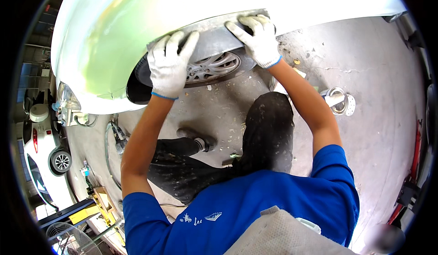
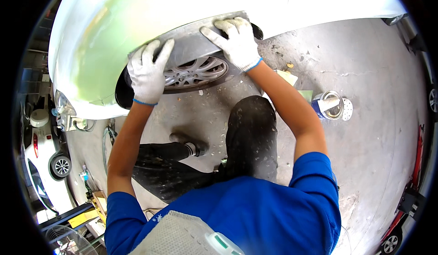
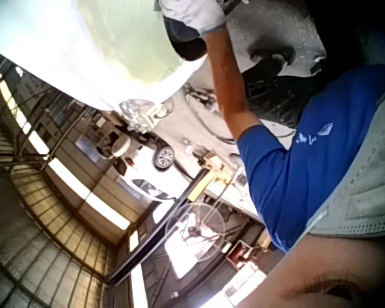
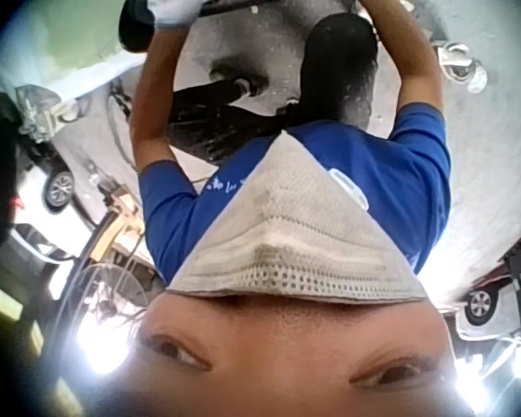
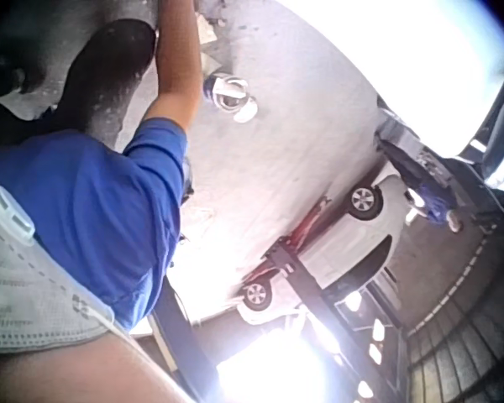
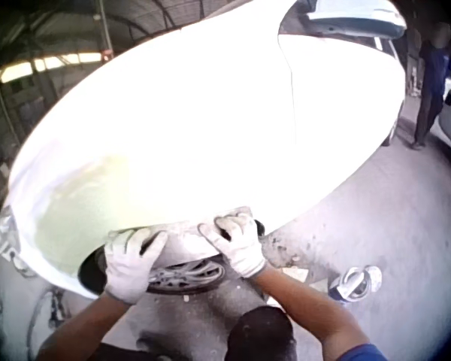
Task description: The person kneels beside a white car and applies a green body filler to the front fender using a spreader. They repeatedly smooth the compound over the surface near the wheel arch and wipe the tool on a container.
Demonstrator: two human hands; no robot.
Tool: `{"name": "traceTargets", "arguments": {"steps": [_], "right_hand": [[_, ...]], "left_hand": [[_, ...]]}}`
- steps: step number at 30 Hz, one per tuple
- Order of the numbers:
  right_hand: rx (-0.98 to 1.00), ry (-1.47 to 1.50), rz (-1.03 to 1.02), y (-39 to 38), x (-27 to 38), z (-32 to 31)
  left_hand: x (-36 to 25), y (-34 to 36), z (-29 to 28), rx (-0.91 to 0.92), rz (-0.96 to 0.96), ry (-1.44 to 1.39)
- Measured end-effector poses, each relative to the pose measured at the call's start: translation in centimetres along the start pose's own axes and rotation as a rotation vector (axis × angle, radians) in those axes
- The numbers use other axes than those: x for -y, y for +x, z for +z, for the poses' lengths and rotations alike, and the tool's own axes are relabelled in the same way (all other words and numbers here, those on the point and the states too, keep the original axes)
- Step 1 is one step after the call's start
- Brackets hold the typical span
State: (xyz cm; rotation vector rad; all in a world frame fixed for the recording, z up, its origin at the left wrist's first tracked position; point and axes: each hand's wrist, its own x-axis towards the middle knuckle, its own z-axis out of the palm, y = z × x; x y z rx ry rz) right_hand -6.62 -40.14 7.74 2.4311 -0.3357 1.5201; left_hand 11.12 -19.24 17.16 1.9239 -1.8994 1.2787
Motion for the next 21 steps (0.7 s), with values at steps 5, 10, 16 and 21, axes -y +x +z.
{"name": "traceTargets", "arguments": {"steps": [5, 10, 16, 21], "right_hand": [[-0.12, 0.002, -0.082, 2.0, -2.7, -0.8], [-0.072, 0.026, -0.125, -0.2, -2.7, 2.7], [0.027, 0.075, -0.04, -2.6, -0.8, -1.0], [-0.071, -0.008, -0.143, 4.8, -5.5, -5.1]], "left_hand": [[0.7, 3.1, -1.7, -0.068, 0.076, -0.11], [2.2, 1.8, 2.0, -0.123, 0.221, 0.029], [-0.7, 0.5, -0.3, -0.078, 0.189, -0.099], [0.2, 5.9, -5.2, -0.091, 0.111, -0.047]]}}
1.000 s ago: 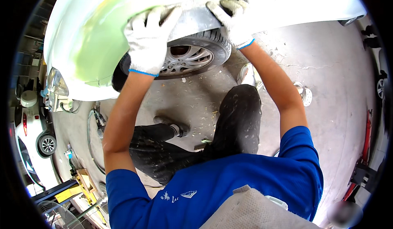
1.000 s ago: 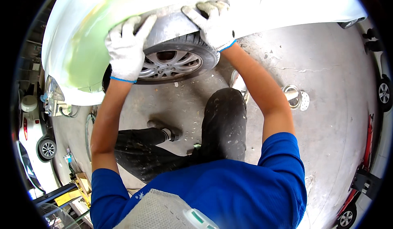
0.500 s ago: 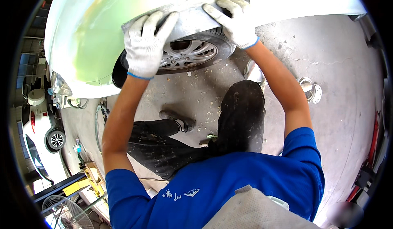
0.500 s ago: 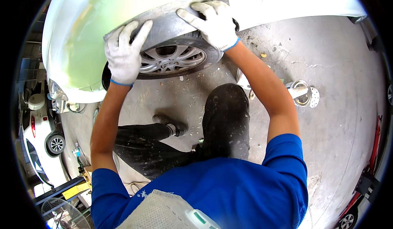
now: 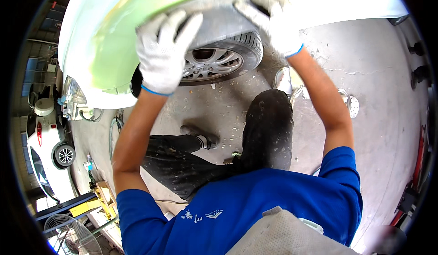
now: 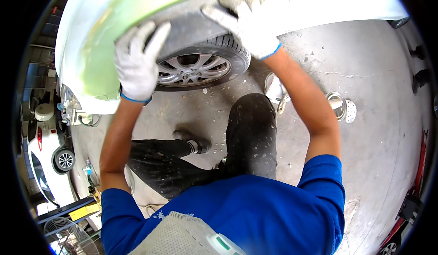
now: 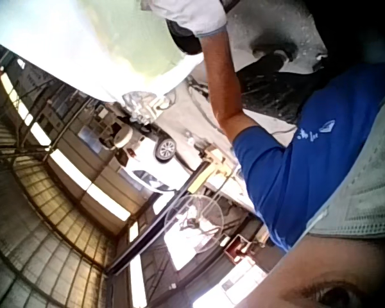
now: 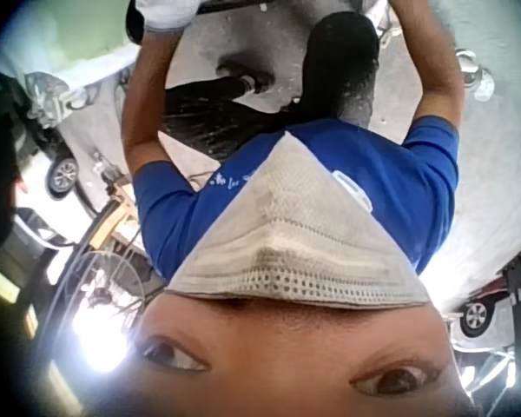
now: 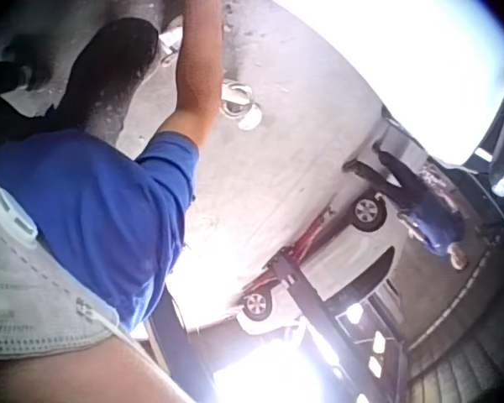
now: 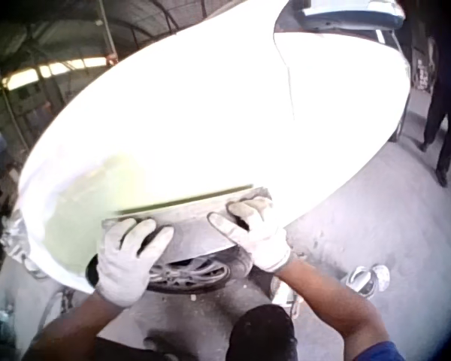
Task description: The person kneels beside a white car and applies a green body filler to the front fender using a spreader. They repeatedly smooth the compound over the surface near the wheel arch and wipe the tool on a container.
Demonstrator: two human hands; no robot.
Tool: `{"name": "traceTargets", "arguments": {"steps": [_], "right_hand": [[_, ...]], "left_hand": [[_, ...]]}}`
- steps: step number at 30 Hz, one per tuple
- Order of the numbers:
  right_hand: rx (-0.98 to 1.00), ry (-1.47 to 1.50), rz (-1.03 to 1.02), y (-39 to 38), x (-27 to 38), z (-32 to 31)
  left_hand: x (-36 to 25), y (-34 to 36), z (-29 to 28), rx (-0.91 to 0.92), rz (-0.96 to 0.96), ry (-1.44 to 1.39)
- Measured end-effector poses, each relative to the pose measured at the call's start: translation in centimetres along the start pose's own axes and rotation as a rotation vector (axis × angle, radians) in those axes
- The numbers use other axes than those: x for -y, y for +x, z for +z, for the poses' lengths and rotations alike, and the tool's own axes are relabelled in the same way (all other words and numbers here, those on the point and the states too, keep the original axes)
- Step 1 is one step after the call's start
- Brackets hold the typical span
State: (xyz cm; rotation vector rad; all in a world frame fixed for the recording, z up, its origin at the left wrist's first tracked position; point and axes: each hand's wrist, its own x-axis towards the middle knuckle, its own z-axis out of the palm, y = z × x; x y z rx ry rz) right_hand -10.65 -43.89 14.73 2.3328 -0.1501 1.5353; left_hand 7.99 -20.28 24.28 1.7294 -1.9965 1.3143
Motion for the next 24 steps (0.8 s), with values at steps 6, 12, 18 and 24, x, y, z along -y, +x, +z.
{"name": "traceTargets", "arguments": {"steps": [6, 12, 18, 24], "right_hand": [[0.019, -0.041, -0.013, 9.6, -3.6, -1.4], [0.07, -0.073, 0.027, 9.5, -3.4, 1.4], [0.102, -0.073, -0.028, 8.1, -3.2, -0.4], [0.015, -0.025, -0.002, 11.0, -3.8, 0.3]], "left_hand": [[3.6, 5.1, -1.6, 0.142, -0.163, 0.209], [5.6, 3.9, 2.9, 0.042, -0.164, 0.192], [4.3, 3.1, 0.9, 0.021, -0.111, 0.076], [5.9, 6.2, 0.2, 0.081, -0.166, 0.153]]}}
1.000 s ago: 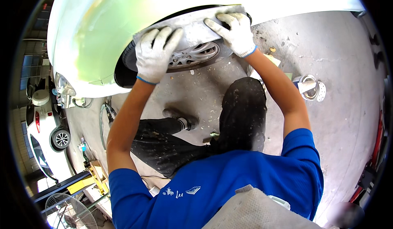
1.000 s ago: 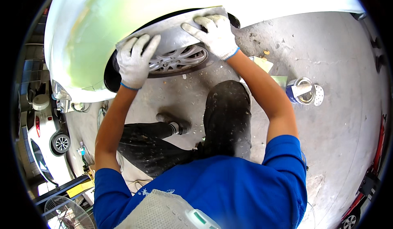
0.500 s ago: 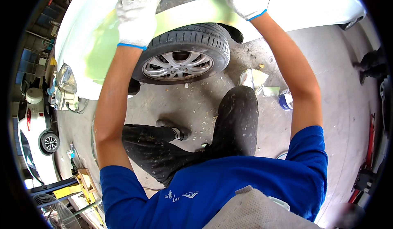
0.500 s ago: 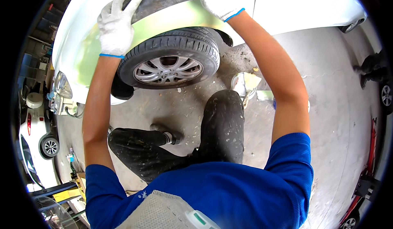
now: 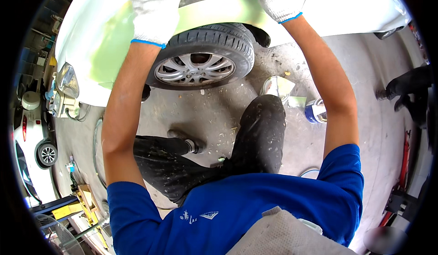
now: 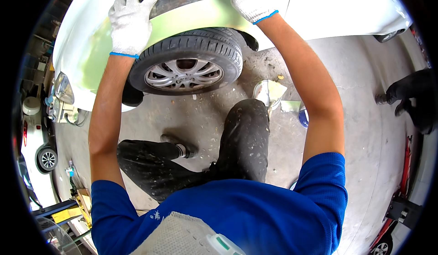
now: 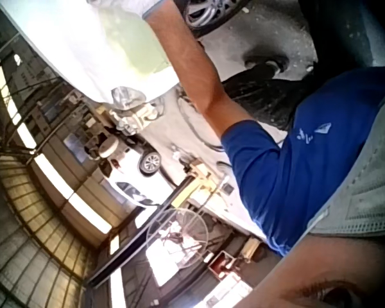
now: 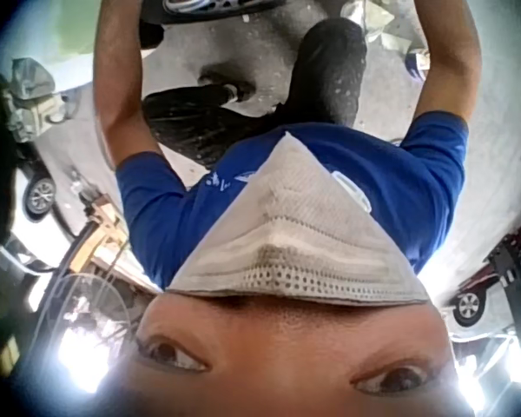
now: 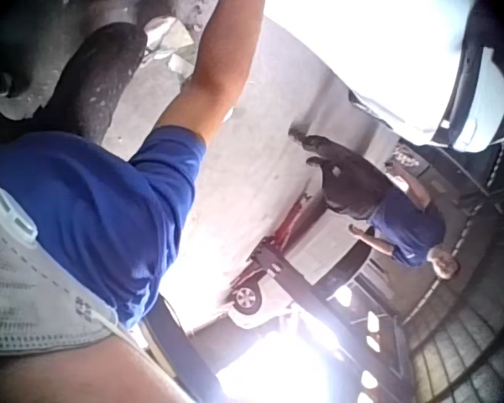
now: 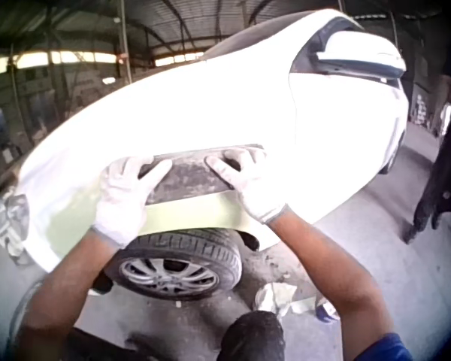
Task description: The person kneels beside a white car and applies a green body filler to the front fender using a spreader. They repeatedly smooth the compound over the surface near the wheel arch and wipe the tool on a container.
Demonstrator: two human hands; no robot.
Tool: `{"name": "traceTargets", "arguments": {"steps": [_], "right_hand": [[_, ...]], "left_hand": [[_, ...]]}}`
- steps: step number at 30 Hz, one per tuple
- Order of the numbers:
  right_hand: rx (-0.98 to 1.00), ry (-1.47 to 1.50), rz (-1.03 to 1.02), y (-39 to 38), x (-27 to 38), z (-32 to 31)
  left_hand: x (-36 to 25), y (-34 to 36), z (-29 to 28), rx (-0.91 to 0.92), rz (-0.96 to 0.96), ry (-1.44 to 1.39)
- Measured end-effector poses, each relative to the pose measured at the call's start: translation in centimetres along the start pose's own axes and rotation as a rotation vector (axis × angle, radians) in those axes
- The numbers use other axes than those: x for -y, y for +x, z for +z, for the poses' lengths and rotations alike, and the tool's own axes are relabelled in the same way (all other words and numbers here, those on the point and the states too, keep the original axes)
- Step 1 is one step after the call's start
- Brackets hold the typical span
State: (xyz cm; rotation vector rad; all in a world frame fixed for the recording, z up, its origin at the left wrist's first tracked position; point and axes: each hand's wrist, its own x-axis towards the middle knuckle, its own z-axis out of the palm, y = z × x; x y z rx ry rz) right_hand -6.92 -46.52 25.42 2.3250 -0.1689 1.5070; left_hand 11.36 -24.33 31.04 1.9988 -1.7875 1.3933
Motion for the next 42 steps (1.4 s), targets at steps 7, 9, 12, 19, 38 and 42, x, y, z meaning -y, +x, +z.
{"name": "traceTargets", "arguments": {"steps": [7, 9, 12, 19, 38, 42], "right_hand": [[-0.051, 0.05, 0.038, -5.2, 2.9, 2.3], [-0.039, 0.055, 0.047, -8.0, 3.7, 3.3], [0.063, 0.053, 0.063, -11.4, 5.5, 4.2], [0.036, 0.034, 0.116, -16.1, 8.1, 6.3], [0.061, -0.078, 0.032, -1.4, 1.0, 1.3], [0.079, -0.075, 0.01, -2.6, 1.1, 0.1]], "left_hand": [[-1.4, -4.0, 1.8, 0.016, 0.022, -0.052], [-2.2, -5.5, 2.6, -0.013, 0.043, -0.119], [-2.5, -8.3, 5.1, -0.13, 0.109, -0.096], [-5.0, -12.1, 6.0, -0.068, 0.079, -0.113], [-0.9, -2.4, 1.3, 0.079, -0.045, -0.009], [-1.0, -3.0, -0.1, 0.14, -0.003, -0.11]]}}
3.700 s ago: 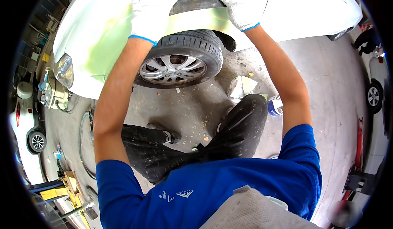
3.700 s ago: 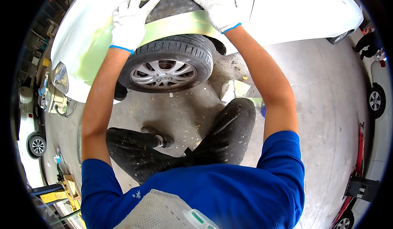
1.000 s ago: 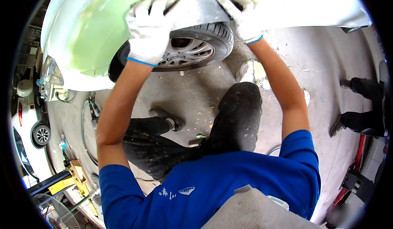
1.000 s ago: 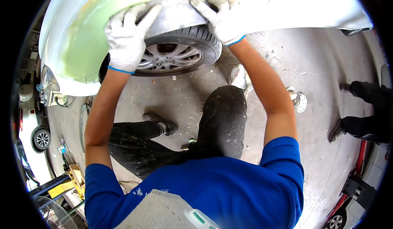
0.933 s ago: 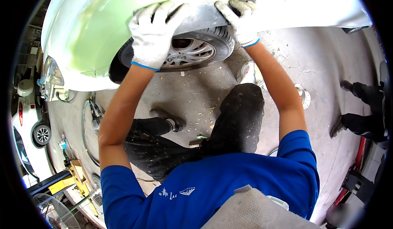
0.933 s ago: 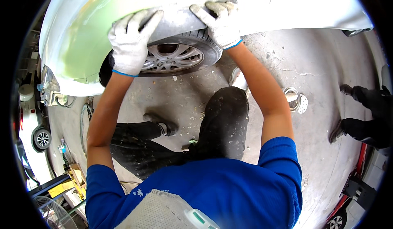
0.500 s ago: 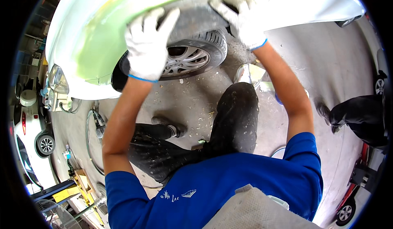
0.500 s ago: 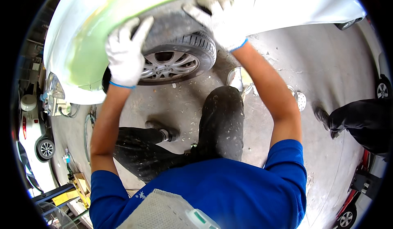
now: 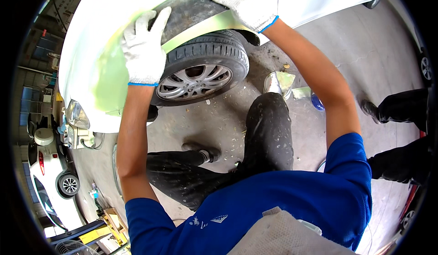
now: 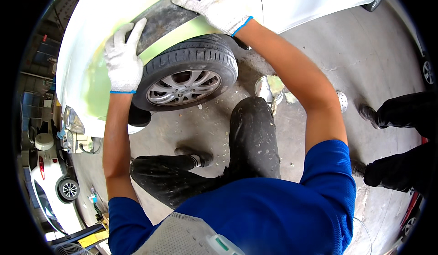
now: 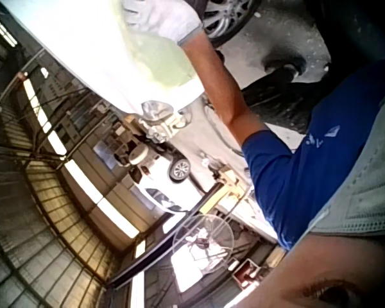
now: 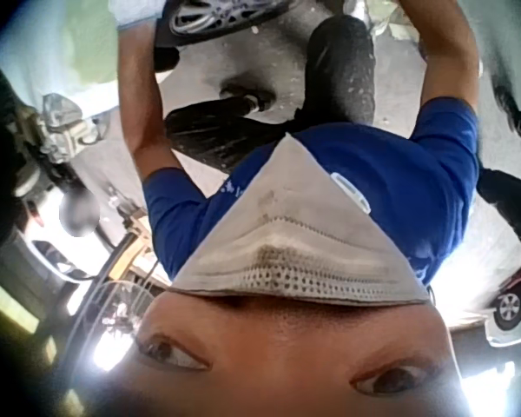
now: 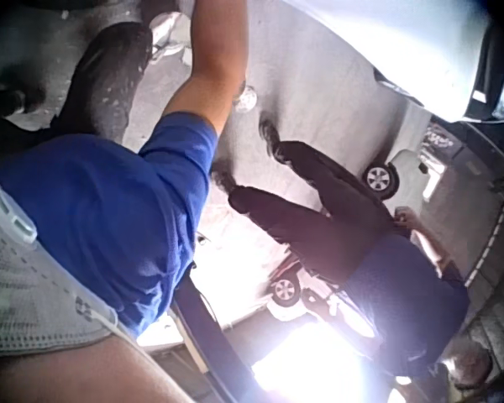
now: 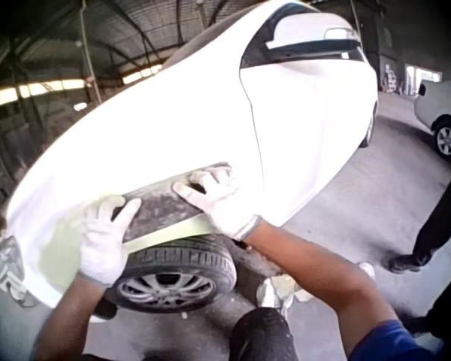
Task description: The person kneels beside a white car and applies a green body filler to the front fender using a spreader. They repeatedly smooth the compound over the surface near the wheel arch and wipe the tool on a container.
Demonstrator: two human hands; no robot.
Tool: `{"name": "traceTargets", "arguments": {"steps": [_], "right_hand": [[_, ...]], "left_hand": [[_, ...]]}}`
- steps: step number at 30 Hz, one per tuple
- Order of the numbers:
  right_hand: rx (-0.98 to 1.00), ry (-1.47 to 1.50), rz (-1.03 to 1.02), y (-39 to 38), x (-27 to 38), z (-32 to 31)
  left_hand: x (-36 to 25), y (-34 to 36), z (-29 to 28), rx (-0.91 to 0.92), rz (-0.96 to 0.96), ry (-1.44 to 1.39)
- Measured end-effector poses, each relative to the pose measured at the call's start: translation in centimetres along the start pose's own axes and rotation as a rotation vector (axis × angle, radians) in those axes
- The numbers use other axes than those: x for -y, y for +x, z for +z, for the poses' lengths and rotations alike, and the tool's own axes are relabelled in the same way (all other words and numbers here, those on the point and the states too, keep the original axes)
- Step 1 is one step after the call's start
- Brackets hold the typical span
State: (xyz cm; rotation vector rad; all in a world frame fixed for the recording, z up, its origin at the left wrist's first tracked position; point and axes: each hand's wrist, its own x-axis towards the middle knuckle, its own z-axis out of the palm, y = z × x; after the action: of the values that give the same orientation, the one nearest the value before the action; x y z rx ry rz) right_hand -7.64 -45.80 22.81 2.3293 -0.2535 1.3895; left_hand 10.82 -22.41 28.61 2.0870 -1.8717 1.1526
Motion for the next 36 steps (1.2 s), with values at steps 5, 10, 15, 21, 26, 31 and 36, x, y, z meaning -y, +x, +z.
{"name": "traceTargets", "arguments": {"steps": [5, 10, 15, 21, 26, 31, 36], "right_hand": [[-0.058, 0.014, 0.029, 2.0, -0.3, -0.9], [-0.085, 0.018, 0.065, 1.3, 0.1, 0.2], [-0.107, 0.027, 0.101, -2.3, 2.8, 2.8], [-0.153, 0.12, 0.117, -8.1, 6.4, 5.2], [-0.135, 0.14, 0.14, -11.7, 8.5, 6.8], [0.083, 0.131, 0.093, -12.3, 9.5, 2.4], [-0.119, 0.058, -0.025, -4.5, 2.9, -0.1]], "left_hand": [[1.0, 2.2, -1.2, -0.081, -0.058, 0.055], [0.5, 1.7, -0.2, -0.037, -0.07, 0.064], [-0.1, -1.0, 1.6, -0.118, 0.019, 0.066], [-0.8, -5.2, 5.2, -0.23, 0.134, 0.061], [-2.6, -9.4, 8.4, -0.152, 0.053, 0.071], [-4.8, -11.7, 6.1, 0.079, -0.061, 0.004], [-2.7, -3.8, 0.0, -0.126, -0.007, 0.026]]}}
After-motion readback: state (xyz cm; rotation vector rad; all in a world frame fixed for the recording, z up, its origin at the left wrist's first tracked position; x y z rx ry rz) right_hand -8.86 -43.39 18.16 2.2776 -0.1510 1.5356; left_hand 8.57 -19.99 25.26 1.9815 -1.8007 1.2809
